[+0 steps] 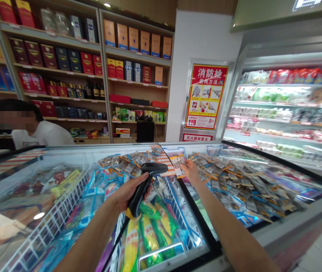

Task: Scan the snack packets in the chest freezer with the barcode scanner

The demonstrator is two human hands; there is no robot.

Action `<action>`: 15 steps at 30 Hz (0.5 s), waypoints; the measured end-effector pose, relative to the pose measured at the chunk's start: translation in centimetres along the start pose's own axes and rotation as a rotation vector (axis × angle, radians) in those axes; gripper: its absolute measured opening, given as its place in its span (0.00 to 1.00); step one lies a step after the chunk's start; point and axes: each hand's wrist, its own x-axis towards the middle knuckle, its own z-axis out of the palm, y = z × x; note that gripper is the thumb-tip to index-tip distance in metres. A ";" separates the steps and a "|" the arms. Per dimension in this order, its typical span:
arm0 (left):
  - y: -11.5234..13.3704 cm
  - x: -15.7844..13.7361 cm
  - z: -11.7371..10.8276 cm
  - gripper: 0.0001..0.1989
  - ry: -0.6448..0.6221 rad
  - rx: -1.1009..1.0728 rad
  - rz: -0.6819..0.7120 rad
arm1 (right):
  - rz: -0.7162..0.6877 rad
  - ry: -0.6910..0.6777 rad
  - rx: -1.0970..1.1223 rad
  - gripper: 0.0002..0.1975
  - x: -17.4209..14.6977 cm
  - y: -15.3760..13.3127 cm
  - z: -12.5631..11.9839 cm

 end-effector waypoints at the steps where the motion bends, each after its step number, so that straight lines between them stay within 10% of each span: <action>1: 0.0 0.0 0.0 0.15 -0.003 -0.010 0.000 | -0.010 -0.004 -0.001 0.10 0.0 0.1 0.0; 15: -0.2 0.0 0.6 0.15 -0.015 0.009 0.043 | -0.087 0.002 -0.047 0.09 0.5 1.2 0.5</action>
